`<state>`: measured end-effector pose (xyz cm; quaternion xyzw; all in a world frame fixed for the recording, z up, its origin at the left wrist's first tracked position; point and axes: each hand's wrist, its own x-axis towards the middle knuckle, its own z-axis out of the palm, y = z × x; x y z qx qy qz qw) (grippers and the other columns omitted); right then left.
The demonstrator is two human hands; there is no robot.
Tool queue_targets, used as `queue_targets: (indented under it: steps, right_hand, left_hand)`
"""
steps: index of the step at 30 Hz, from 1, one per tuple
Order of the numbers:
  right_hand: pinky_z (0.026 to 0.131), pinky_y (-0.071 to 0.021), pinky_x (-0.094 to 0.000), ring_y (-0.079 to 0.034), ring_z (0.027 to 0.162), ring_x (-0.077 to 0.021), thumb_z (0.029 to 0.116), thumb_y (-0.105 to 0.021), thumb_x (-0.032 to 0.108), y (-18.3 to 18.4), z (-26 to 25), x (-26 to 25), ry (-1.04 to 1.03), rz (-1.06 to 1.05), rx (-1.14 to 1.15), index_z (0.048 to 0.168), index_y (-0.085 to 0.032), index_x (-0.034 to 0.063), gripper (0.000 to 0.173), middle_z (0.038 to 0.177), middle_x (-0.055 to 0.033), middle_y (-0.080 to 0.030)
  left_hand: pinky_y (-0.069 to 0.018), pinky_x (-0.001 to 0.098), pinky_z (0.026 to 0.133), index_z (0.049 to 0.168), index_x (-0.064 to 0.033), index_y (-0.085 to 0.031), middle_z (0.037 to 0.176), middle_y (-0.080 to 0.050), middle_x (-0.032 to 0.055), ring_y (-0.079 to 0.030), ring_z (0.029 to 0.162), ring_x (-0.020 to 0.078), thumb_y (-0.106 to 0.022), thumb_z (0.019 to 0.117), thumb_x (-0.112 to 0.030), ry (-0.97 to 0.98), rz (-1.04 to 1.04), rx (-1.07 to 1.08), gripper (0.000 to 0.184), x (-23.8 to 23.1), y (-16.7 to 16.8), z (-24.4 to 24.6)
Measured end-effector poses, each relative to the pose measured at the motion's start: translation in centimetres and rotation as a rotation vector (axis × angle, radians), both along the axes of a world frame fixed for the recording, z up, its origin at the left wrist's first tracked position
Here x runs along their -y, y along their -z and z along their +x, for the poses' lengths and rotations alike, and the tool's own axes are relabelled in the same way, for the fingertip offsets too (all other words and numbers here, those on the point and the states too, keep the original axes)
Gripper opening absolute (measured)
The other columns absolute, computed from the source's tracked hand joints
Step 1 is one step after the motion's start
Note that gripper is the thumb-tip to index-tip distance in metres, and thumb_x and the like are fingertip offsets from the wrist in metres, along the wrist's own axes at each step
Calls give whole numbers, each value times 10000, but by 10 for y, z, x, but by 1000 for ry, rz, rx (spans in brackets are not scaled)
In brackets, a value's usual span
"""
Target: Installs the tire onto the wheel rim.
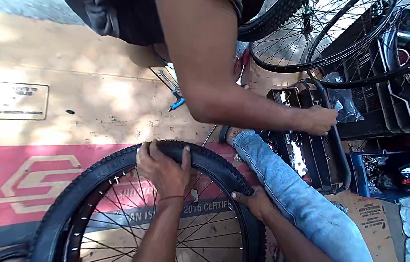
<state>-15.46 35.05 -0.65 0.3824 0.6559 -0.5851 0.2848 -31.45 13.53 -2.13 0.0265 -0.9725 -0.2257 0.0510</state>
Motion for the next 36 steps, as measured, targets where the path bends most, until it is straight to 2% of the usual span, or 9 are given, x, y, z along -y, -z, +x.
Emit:
queue_targets:
  steps: [3, 5, 13, 17, 24, 29, 32, 34, 36]
  right_hand:
    - [841, -606, -362, -728, 853, -119, 818, -866, 454, -1, 2, -1, -2, -7, -36, 1008, -752, 80, 434, 910, -37, -761]
    - [840, -608, -354, -730, 854, -113, 828, -861, 444, 1, 5, -1, -2, -27, -76, 1012, -754, 83, 419, 913, -35, -763]
    - [804, -608, -346, -725, 811, -109, 830, -859, 441, 0, 7, -2, -3, -29, -90, 978, -751, 80, 405, 866, -32, -756]
    - [811, -604, -333, -721, 820, -96, 828, -859, 450, -2, 16, -1, -7, -27, -111, 985, -753, 83, 413, 874, -24, -755]
    - [793, -604, -333, -719, 787, -97, 839, -858, 398, -2, 27, 0, 42, -29, -181, 960, -752, 67, 368, 847, -27, -754]
    - [778, -599, -335, -711, 766, -100, 847, -844, 431, -2, 26, 4, 42, 24, -142, 950, -747, 77, 381, 826, -22, -744]
    - [930, -591, -375, -718, 994, -137, 863, -774, 553, -1, 30, 8, -51, 218, -127, 1250, -678, 109, 597, 1070, -57, -747]
    - [1031, -541, -477, -665, 1207, -220, 902, -557, 750, -12, 27, 10, -255, 465, -75, 1583, -395, 165, 912, 1346, -95, -669]
    - [1097, -499, -490, -600, 1314, -236, 953, -394, 768, -22, 11, 15, -374, 633, -189, 1637, -285, 133, 940, 1478, -94, -581]
  left_hand:
    - [-384, 581, 1143, 1551, 59, -241, 1546, -344, 326, -406, 1406, 459, -737, 899, -478, -266, 369, 120, 980, -39, -27, 79]
    - [-401, 596, 1117, 1499, 43, -375, 1488, -468, 281, -450, 1391, 432, -768, 894, -439, -346, 516, 283, 868, -55, -38, 106]
    - [-403, 700, 942, 1327, -46, -662, 1268, -608, 276, -536, 1172, 508, -729, 860, -618, -158, 0, 434, 741, -62, -70, 101]
    - [-442, 662, 1022, 1345, -31, -636, 1312, -638, 225, -614, 1210, 406, -480, 1042, -552, -169, 270, 696, 623, -70, -52, 109]
    - [-626, 415, 825, 1298, 34, -543, 1085, -711, 207, -737, 913, 284, -546, 1059, -105, -408, 1245, 874, 277, -64, -41, 86]
    - [-646, 432, 772, 1109, 37, -664, 934, -752, 157, -755, 821, 255, -718, 969, -146, -420, 1023, 721, 236, -71, -27, 94]
    - [-615, 460, 829, 1059, -11, -708, 916, -760, 115, -746, 848, 227, -767, 940, -229, -406, 809, 689, 256, -78, -24, 95]
    - [-583, 494, 875, 1074, -24, -713, 946, -762, 112, -736, 895, 235, -775, 934, -259, -397, 736, 691, 281, -78, -25, 94]
    - [-581, 503, 860, 1053, -38, -721, 926, -762, 103, -734, 877, 230, -791, 921, -261, -383, 709, 686, 269, -78, -26, 98]
